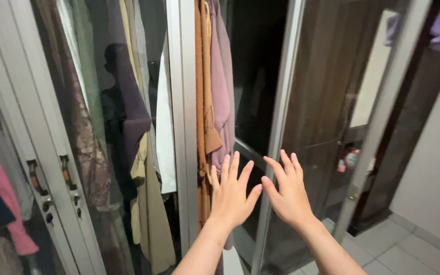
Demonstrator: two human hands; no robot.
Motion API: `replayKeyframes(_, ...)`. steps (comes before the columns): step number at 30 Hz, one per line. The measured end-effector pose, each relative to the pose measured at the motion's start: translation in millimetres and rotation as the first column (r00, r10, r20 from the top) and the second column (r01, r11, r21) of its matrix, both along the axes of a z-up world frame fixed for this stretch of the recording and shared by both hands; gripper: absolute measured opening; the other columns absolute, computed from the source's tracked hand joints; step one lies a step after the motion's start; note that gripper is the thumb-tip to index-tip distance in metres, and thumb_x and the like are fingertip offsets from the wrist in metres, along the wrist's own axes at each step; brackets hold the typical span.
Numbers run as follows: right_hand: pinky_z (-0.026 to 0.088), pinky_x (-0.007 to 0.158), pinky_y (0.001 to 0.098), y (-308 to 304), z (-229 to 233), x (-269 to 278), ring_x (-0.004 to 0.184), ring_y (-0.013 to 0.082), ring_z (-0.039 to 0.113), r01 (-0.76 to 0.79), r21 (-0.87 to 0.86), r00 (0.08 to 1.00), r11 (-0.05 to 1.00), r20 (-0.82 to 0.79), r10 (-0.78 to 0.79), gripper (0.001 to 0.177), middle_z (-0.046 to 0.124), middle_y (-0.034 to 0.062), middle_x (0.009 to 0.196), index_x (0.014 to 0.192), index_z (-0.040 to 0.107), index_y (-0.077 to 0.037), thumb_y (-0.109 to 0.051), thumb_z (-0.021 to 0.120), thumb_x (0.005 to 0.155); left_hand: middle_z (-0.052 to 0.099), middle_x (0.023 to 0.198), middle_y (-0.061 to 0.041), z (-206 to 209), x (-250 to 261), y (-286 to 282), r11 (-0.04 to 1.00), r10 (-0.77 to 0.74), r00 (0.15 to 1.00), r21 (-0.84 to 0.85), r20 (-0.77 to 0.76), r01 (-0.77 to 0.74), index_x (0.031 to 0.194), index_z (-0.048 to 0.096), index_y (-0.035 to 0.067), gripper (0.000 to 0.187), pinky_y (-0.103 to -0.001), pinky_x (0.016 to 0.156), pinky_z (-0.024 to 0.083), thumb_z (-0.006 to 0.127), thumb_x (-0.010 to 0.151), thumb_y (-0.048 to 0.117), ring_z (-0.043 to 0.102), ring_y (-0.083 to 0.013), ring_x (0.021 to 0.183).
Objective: The person opens a wardrobe and removes several garments on hangers one by one, placing them on a bed. The items include a striped shirt, a black top, a gray striped top, a brown striped top, a silver dress, and a brown shirt. The person returns to the wardrobe after each removal to select the next item.
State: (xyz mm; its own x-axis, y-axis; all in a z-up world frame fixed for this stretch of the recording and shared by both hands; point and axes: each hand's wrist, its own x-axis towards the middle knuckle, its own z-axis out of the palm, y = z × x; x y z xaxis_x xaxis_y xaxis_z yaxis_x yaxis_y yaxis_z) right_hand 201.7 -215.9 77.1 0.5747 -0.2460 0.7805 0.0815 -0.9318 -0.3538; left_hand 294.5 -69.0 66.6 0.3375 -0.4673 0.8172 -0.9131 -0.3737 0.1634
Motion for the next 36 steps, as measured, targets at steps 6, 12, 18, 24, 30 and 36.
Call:
replayKeyframes(6,0.025,0.119,0.0539,-21,13,82,0.153,0.046,0.017,-0.055,-0.067,0.998,0.996,0.015,0.057,0.052,0.03,0.0221,0.164,0.143,0.056,-0.018,-0.029,0.065,0.093,0.03,0.162,-0.023,17,76,-19,0.999,0.042,0.997,0.006,0.071,-0.043,0.147,0.051,0.011,0.067,-0.066,0.118,0.012,0.068,0.088,0.038,0.024,-0.0424,0.15)
replayKeyframes(12,0.026,0.118,0.0549,-42,98,181,0.152,0.0478,0.018,-0.074,-0.183,0.992,0.98,0.083,0.091,0.051,0.03,0.0231,0.163,0.142,0.056,-0.017,-0.029,0.065,0.093,0.032,0.161,-0.023,84,160,-46,0.997,0.071,0.974,-0.032,0.213,-0.066,0.142,0.051,0.005,0.07,-0.066,0.12,0.013,0.071,0.083,0.037,0.024,-0.0419,0.151)
replayKeyframes(18,0.027,0.118,0.0542,-58,165,249,0.153,0.0464,0.019,-0.06,-0.229,0.987,0.972,0.133,0.092,0.05,0.031,0.0223,0.163,0.143,0.055,-0.018,-0.028,0.063,0.094,0.033,0.16,-0.023,154,237,-66,0.987,0.159,0.908,-0.048,0.388,-0.152,0.142,0.05,0.003,0.07,-0.063,0.12,0.013,0.07,0.084,0.036,0.023,-0.038,0.153)
replayKeyframes(24,0.028,0.118,0.0537,-86,192,296,0.152,0.046,0.02,-0.096,-0.266,0.985,0.959,0.112,0.13,0.052,0.029,0.0236,0.163,0.145,0.053,-0.019,-0.029,0.063,0.094,0.036,0.156,-0.025,181,283,-86,0.983,0.167,0.891,0.001,0.422,-0.184,0.138,0.051,0.002,0.068,-0.062,0.12,0.012,0.067,0.083,0.039,0.025,-0.0385,0.15)
replayKeyframes(30,0.028,0.117,0.0529,-117,216,354,0.151,0.0471,0.023,-0.195,-0.279,0.954,0.94,0.17,0.248,0.053,0.028,0.0265,0.163,0.146,0.052,-0.018,-0.028,0.063,0.095,0.038,0.155,-0.026,202,314,-110,0.909,0.377,0.795,-0.024,0.476,-0.417,0.142,0.048,-0.002,0.075,-0.058,0.123,0.012,0.066,0.081,0.037,0.027,-0.0375,0.15)
replayKeyframes(36,0.032,0.116,0.0472,-151,269,410,0.148,0.0427,0.031,-0.336,-0.214,0.893,0.917,0.237,0.383,0.054,0.031,0.0248,0.162,0.146,0.051,-0.018,-0.027,0.062,0.094,0.035,0.156,-0.027,256,347,-147,0.809,0.556,0.704,-0.091,0.443,-0.581,0.148,0.043,0.002,0.081,-0.057,0.12,0.011,0.064,0.08,0.041,0.024,-0.0352,0.15)
